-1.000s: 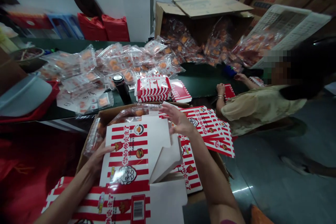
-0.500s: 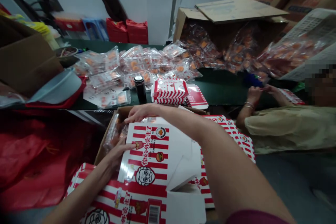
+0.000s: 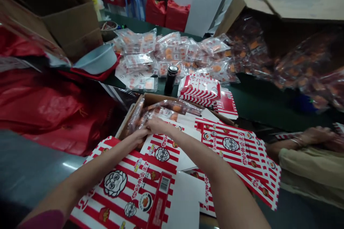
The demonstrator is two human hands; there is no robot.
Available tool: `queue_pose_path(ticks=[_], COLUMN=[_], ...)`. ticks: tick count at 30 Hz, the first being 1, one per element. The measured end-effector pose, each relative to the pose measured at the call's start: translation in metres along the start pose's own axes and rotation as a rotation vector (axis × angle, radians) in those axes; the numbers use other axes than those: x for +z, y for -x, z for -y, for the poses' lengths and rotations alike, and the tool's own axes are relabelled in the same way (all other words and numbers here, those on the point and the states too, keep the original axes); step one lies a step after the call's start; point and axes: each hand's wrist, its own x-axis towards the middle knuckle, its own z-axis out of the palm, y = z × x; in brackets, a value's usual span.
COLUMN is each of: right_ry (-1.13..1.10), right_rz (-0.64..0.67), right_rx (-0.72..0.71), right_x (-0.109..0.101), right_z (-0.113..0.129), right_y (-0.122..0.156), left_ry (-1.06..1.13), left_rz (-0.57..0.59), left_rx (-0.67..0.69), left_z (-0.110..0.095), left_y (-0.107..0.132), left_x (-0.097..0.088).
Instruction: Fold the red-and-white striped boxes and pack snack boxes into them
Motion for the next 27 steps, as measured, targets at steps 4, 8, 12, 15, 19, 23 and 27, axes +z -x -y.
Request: queue_pose_path(ticks=[4, 8, 12, 15, 19, 23, 27], right_ry=[-0.113, -0.247, -0.522, -0.643, -0.354, -0.247, -0.233], right_rz=[-0.103, -0.152, -0.177, -0.311, -0.378, -0.246, -0.112], right_rx=[0.012, -0.009, -0.126, -0.002, 0.388, 0.578, 0.626], right_x=[0.01, 0.007, -0.002, -0.012, -0.019, -0.016, -0.021], right_z=[-0.002, 0.017, 0.037, 0.027, -0.012, -0.047, -0.058], right_y=[0.005, -0.009, -0.024, -0.008, 0.05, 0.098, 0.106], left_ry=[-0.168, -0.359, -0.479, -0.561, -0.644, -0.786, -0.998], left_rz=[-0.069, -0.127, -0.3, -0.48, -0.564, -0.531, -0.448], left_rx=[0.067, 0.157, 0.351, 0.517, 0.581, 0.589, 0.612], left_z=[-0.023, -0.054, -0.078, -0.089, -0.095, -0.093, -0.092], left_y=[0.018, 0.056, 0.088, 0.106, 0.124, 0.122, 0.109], left_x=[-0.02, -0.045, -0.069, -0.089, -0.107, -0.097, -0.062])
